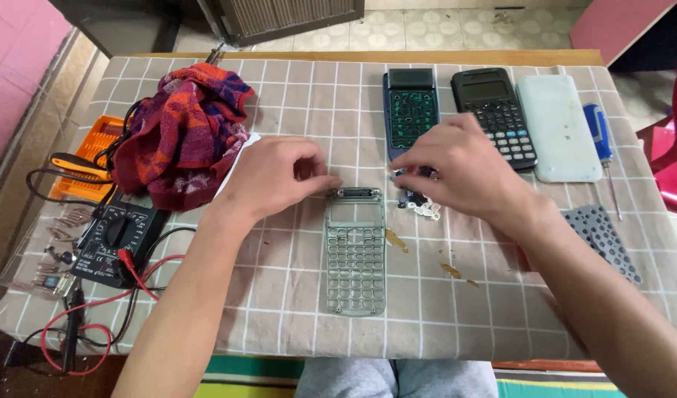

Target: Assembling a calculator by placing buttons into the faceplate and then installing the circuit board.

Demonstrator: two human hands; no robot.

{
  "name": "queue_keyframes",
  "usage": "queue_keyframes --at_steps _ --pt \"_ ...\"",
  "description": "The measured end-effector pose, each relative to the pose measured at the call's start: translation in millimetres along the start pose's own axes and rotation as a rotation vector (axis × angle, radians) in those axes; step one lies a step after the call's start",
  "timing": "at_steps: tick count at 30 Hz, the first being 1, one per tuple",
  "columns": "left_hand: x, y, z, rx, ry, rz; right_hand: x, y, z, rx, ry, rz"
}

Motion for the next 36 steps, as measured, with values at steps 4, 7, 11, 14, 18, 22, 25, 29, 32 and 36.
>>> queue_keyframes --at_steps 4,7,11,14,18,22,25,29,32,36 --pt "3 -4 -3 -0.044 -0.067 0.037 -14 -22 -16 -0.103 -0.028 0.053" --pt "7 2 -12 -0.048 -0.218 0.081 -27 -37 -37 -0.112 -0.115 0.119" --pt "8 3 -26 -0.011 -0.303 0.103 -37 -50 -62 -0.098 -0.253 0.207" --pt "6 -5 -33 0.024 -0.294 0.106 -47 -54 -65 -0.041 -0.363 0.245" --pt "5 -13 -40 0.059 -0.281 0.094 -52 -51 -77 -0.047 -0.544 0.29" --pt "4 -6 -37 0.048 -0.288 0.071 -52 -52 -77 -0.191 -0.657 0.269" --pt "4 -9 -41 0.022 -0.287 0.053 -51 -54 -85 -0.23 -0.737 0.284" --pt "3 -1 -38 -0.008 -0.283 -0.002 -52 -60 -85 -0.202 -0.837 0.369" --pt "6 1 -39 0.001 -0.286 -0.015 -50 -62 -91 -0.151 -0.893 0.408" --pt "6 2 -37 0.006 -0.277 -0.012 -50 -61 -97 -0.096 -0.93 0.449"
Point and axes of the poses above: each hand's wrist, its own x-axis away from the middle knuckle, its own z-axis out of the back of the hand, y = z × x, the point moved 9 cm from there along -x, towards the middle knuckle, and after that the axes turned 2 degrees about x, right-handed, at the moved point
